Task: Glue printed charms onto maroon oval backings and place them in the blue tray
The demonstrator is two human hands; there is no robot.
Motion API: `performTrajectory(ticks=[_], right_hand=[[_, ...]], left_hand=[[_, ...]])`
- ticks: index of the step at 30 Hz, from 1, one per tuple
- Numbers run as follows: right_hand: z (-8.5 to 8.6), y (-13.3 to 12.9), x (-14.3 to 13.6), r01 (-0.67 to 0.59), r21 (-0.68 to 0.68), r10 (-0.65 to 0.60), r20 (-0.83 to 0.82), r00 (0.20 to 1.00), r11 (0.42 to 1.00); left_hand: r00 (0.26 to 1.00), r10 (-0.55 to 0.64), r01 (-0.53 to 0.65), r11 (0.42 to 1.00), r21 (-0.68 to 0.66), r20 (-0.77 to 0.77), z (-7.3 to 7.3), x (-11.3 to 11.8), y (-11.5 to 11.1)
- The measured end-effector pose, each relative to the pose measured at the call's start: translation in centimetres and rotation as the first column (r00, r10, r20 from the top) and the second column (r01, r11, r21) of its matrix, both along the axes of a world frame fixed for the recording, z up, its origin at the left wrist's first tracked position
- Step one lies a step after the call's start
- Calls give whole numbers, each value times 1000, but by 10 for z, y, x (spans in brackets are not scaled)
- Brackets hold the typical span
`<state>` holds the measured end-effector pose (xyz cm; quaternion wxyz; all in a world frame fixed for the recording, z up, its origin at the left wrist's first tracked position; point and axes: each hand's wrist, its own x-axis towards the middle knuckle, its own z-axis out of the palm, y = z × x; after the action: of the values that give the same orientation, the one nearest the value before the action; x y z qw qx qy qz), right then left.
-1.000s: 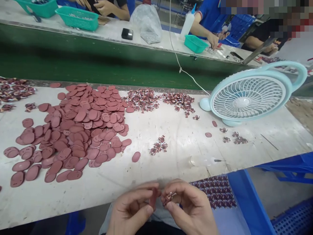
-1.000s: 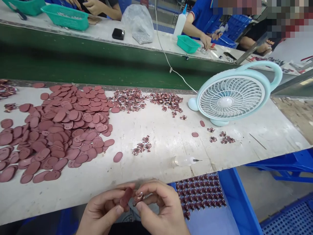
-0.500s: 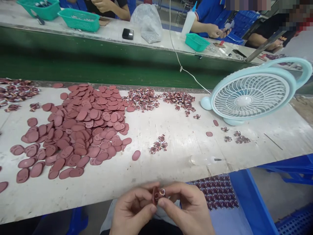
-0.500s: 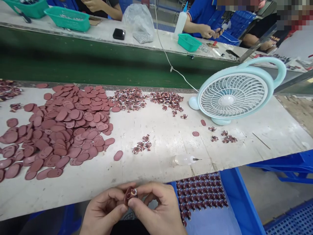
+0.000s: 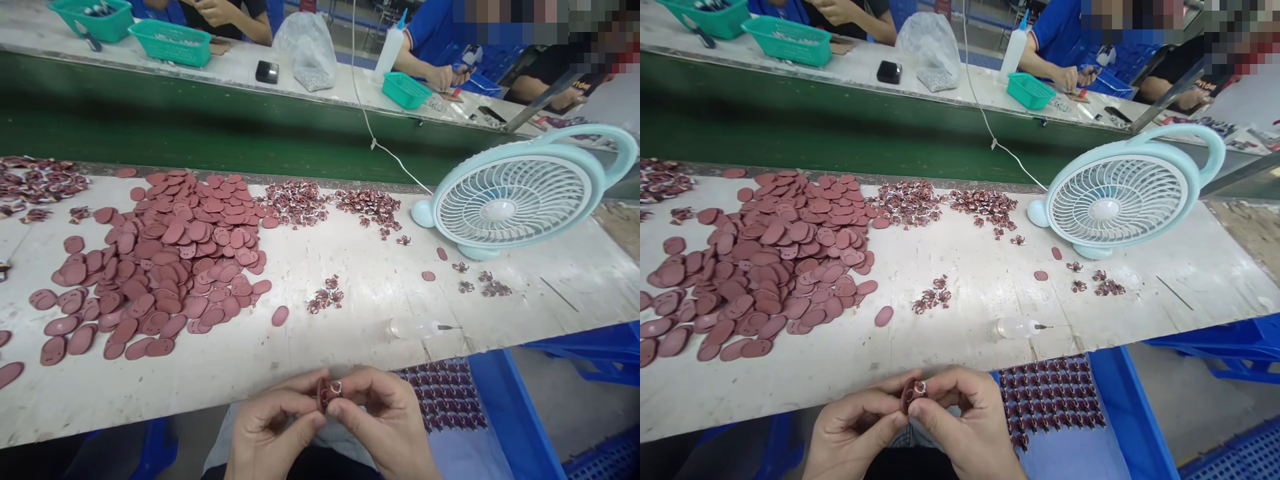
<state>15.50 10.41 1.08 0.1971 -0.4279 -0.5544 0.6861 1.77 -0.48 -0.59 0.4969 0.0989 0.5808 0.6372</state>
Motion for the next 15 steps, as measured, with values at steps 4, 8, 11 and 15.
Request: performTrajectory(ticks=[4, 8, 11, 15], right_hand=[[1, 0, 1, -2, 62, 4, -18, 1000, 998], [0, 1, -1, 19, 36, -18, -37, 999, 999], [-6, -1, -4, 60, -77, -69, -124, 990, 995], [-23, -4, 8, 86, -228, -153, -297, 943, 970]], left_hand=[[998, -32, 32, 999, -4, -56, 5, -4, 3], [995, -13, 12, 1000, -8, -96, 4, -2, 4], [989, 2, 1, 1000, 15, -146, 0, 3, 3], [949, -23, 56, 994, 94, -314, 0, -6, 2]])
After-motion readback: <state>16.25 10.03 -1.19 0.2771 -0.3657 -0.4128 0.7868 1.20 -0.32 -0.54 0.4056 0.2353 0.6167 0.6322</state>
